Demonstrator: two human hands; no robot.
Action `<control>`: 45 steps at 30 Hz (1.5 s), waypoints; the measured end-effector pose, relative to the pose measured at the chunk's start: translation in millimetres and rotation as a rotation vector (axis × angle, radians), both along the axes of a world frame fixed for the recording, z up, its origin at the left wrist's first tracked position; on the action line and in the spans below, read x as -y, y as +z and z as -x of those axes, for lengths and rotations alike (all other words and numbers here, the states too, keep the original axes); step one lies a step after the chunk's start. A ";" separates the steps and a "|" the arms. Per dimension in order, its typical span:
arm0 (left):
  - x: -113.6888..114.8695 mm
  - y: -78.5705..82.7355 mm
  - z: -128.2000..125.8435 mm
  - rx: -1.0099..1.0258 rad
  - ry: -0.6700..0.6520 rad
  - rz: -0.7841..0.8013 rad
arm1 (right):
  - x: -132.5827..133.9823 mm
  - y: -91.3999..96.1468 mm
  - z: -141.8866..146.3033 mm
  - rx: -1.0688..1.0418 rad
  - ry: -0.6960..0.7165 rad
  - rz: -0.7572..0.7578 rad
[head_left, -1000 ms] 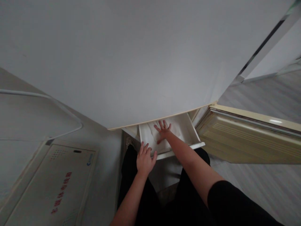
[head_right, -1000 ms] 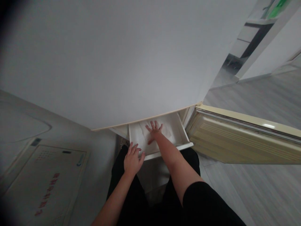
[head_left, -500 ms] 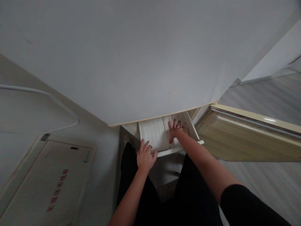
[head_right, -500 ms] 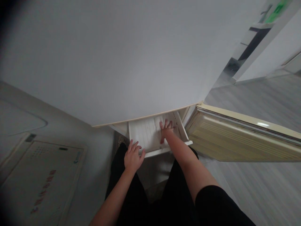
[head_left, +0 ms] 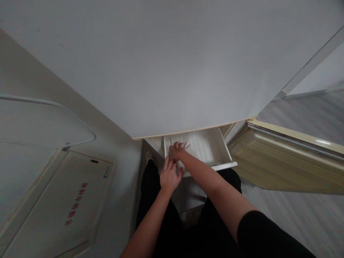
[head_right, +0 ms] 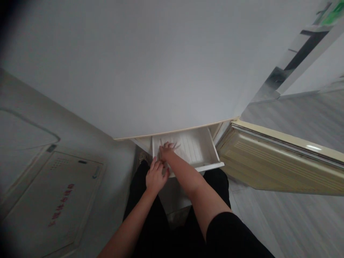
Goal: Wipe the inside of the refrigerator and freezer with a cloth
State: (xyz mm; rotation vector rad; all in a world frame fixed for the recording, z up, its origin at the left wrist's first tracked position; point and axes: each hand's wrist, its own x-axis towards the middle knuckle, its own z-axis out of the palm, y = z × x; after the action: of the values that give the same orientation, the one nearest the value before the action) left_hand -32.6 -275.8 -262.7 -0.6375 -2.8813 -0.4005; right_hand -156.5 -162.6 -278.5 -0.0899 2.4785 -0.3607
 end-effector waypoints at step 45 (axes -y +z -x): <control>1.5 -3.2 -0.7 0.051 0.019 0.032 | 11.9 -31.7 -31.7 -0.211 0.232 -0.061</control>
State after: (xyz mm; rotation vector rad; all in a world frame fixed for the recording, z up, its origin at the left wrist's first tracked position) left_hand -31.9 -277.3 -265.9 -0.6137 -2.9456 -0.3740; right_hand -124.8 -174.5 -310.2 -0.4056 2.6471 -0.1834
